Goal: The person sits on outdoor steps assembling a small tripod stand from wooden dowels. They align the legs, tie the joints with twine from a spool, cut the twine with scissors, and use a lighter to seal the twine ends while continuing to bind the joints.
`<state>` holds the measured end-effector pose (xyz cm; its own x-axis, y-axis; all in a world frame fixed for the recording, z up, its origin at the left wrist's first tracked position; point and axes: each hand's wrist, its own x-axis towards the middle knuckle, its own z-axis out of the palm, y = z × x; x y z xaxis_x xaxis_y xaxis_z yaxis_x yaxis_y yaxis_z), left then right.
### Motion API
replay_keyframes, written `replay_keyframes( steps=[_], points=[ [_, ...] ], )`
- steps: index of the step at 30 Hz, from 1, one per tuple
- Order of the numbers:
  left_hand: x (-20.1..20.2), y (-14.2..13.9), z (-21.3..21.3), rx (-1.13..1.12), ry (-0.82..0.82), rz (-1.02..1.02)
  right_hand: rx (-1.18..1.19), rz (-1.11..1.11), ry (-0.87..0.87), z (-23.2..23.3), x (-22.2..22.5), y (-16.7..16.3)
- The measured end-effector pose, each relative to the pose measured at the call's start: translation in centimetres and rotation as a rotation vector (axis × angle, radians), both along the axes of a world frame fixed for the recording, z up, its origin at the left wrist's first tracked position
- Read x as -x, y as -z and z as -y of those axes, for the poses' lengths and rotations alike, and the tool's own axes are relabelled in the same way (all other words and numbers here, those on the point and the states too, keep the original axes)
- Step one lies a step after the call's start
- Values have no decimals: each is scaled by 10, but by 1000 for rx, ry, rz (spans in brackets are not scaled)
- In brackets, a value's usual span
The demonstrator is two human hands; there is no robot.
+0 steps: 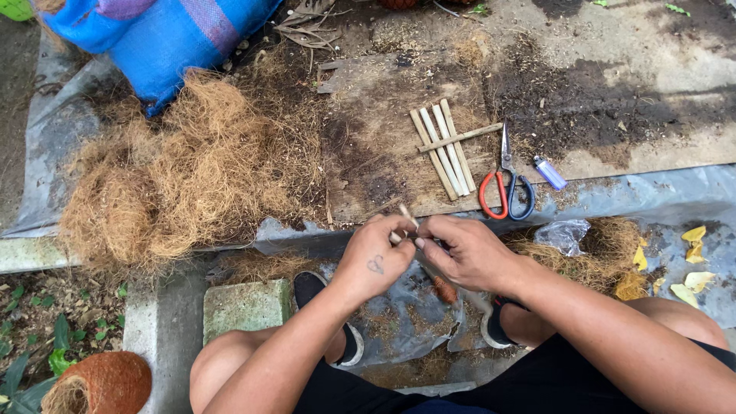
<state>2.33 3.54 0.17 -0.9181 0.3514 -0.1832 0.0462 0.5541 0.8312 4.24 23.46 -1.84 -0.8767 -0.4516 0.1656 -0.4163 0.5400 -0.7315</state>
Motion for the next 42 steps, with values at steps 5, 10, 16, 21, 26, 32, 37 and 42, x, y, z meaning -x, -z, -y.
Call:
replay_keyframes(
  steps=[5, 10, 16, 21, 26, 32, 37, 42],
  points=[
    [2, 1, 1, -32, -44, 182, 109, 82, 54, -4, -2, 10],
    [-4, -2, 2, -102, -23, 141, 493, 441, 204, 3, -7, 24],
    [-10, -1, -2, -131, -87, 5, 659, 481, 311, 10, -8, 35],
    [-12, -2, -9, -130, -139, -17, 735, 528, 413, 14, -6, 37],
    [-14, -6, -11, -176, -153, -96, 576, 505, 355, 14, -8, 32],
    [-14, -2, -12, -162, -194, -1, 784, 661, 390, 14, -6, 27],
    [-16, 9, -17, -119, -181, -154, 469, 450, 479, 25, -12, 31],
    [-15, 16, -15, -7, -142, -117, 454, 463, 496, 28, -14, 37]
  ],
)
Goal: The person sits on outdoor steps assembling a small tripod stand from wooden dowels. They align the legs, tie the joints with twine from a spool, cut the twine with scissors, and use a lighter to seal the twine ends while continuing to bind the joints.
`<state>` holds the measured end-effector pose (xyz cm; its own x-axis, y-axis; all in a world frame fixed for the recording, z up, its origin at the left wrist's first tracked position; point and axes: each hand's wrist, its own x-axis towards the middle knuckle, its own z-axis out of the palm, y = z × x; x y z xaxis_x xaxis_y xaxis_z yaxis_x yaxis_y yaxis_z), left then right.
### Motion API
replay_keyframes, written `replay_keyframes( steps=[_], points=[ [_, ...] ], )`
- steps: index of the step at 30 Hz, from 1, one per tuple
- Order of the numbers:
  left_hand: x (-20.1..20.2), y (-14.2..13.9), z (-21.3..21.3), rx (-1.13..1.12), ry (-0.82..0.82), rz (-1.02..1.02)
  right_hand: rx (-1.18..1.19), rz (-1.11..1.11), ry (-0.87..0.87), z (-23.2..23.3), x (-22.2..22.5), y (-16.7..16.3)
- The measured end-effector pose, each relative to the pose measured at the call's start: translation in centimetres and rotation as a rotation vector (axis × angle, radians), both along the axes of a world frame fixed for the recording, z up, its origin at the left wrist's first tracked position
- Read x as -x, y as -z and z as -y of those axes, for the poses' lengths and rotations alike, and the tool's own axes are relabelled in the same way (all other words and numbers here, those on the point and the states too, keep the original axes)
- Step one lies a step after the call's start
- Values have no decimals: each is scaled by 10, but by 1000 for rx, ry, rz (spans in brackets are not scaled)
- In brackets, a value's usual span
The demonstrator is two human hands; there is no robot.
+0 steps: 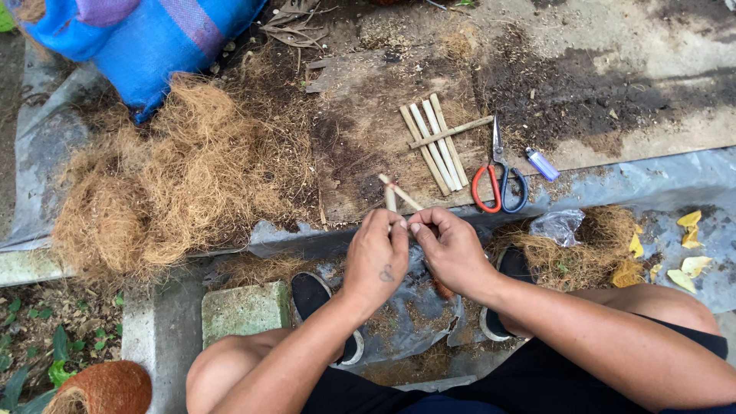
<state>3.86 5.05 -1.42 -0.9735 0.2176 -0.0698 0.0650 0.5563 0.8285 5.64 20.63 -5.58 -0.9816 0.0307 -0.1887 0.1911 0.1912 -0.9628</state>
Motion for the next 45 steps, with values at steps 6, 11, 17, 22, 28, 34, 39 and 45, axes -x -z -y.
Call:
replay_keyframes(
  steps=[6, 11, 17, 22, 28, 34, 39, 45],
  points=[
    [1, 1, 5, -164, 12, -38, 578, 252, -192, -26, 20, 7],
    [0, -3, 6, -207, 71, -2, 689, 364, -171, -38, 20, 5],
    [-1, -3, 7, -237, 168, -67, 737, 372, -55, -33, 16, 0],
    [-1, 3, 8, -238, 173, -209, 671, 315, -83, -26, 14, -10],
    [15, 10, 17, -362, -23, 217, -49, -12, -147, -14, 7, -42],
    [29, 27, 30, -322, -16, 315, -482, -270, -279, -6, -4, -54],
    [38, 34, 39, -626, -85, 612, -614, -557, -433, -3, -6, -52],
    [32, 4, 63, -834, 108, 835, -129, 98, -537, -15, -6, -61]
  ],
)
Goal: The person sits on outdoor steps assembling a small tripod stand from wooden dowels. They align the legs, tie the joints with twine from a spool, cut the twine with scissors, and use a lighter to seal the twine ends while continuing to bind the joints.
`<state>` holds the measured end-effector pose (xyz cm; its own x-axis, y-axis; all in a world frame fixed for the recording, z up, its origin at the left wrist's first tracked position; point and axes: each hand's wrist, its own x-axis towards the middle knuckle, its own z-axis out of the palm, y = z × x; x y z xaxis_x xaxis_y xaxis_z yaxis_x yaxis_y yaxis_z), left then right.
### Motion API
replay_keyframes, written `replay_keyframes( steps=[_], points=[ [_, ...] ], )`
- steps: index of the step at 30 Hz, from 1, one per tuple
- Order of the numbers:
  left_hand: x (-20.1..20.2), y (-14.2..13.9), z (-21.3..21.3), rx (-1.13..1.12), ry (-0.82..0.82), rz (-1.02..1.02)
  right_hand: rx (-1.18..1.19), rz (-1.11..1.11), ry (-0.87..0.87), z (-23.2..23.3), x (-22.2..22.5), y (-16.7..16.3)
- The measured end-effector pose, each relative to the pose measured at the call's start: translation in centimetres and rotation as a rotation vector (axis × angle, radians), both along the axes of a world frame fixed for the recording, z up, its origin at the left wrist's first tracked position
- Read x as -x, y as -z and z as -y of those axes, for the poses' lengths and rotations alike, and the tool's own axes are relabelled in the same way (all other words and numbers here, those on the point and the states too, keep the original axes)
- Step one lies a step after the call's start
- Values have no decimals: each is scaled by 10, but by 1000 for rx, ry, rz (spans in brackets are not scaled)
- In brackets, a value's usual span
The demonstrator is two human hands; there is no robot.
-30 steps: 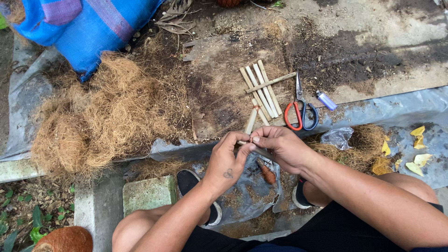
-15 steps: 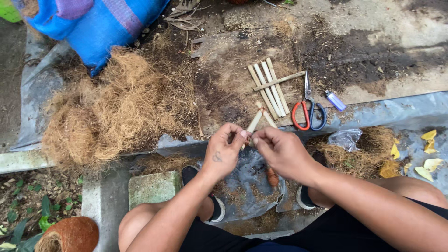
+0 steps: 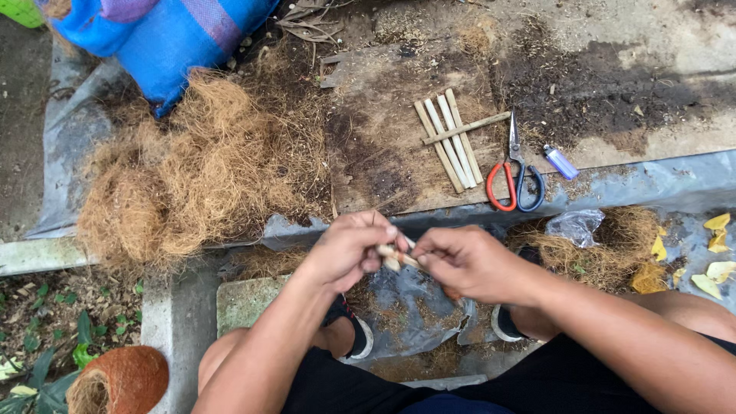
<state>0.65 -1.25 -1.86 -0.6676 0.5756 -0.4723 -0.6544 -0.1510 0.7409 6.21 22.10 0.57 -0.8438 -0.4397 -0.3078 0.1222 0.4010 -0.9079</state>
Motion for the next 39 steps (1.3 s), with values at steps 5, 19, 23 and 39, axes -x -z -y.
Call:
replay_keyframes(
  steps=[5, 19, 23, 39],
  points=[
    [-27, -19, 8, -329, 120, 10, 256, 190, -1, -14, -9, 1],
    [-110, -29, 7, -507, 160, 202, 380, 400, -152, -32, -74, 8],
    [-124, -34, 3, -445, 0, 385, 379, 348, -152, -32, -77, 5],
    [-141, -50, 2, -267, -95, 411, 391, -2, -268, -35, -73, -7]
  ],
)
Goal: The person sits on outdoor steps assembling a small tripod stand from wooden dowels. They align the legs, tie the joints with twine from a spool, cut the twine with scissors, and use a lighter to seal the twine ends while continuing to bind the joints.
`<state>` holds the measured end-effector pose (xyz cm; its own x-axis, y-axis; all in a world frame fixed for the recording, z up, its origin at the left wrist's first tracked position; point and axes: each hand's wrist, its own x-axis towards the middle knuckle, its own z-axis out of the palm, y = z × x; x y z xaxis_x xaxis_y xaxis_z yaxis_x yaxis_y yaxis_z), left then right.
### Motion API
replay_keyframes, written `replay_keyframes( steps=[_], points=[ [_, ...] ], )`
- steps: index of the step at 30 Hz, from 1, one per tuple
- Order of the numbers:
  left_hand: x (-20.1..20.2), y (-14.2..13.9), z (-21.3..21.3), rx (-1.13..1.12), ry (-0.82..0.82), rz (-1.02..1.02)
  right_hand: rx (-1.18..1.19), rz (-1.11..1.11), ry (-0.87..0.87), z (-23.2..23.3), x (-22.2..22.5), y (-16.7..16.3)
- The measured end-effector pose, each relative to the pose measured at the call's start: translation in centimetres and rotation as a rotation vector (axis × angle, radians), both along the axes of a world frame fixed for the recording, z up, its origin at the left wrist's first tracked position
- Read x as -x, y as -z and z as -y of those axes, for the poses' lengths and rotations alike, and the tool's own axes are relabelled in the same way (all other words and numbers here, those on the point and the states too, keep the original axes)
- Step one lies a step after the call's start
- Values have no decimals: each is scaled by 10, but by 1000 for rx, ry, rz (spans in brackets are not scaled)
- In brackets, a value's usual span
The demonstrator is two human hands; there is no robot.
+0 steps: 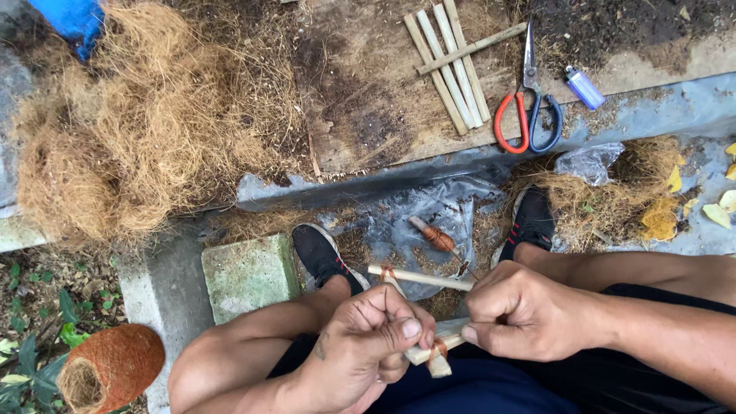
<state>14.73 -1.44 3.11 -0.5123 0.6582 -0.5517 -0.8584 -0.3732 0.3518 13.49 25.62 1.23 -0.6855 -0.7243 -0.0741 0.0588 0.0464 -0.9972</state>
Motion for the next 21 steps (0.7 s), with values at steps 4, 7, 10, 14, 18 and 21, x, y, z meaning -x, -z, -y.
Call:
replay_keyframes(
  steps=[4, 7, 10, 14, 18, 21],
  points=[
    [7, 13, -10, 96, -13, -88, -142, -89, 27, 1, 11, 8],
    [28, 26, -8, 136, 118, -198, -189, -147, 89, 7, 27, 11],
    [41, 35, -18, 174, 218, -315, -215, -272, 156, 8, 45, 6],
    [54, 41, -27, 290, 211, -286, -336, -228, 195, 10, 49, -7],
    [58, 49, -29, 319, 113, -250, -267, -434, 232, 19, 47, -9],
    [55, 57, -31, 312, 41, -251, -366, -460, 268, 28, 45, -3]
  ],
)
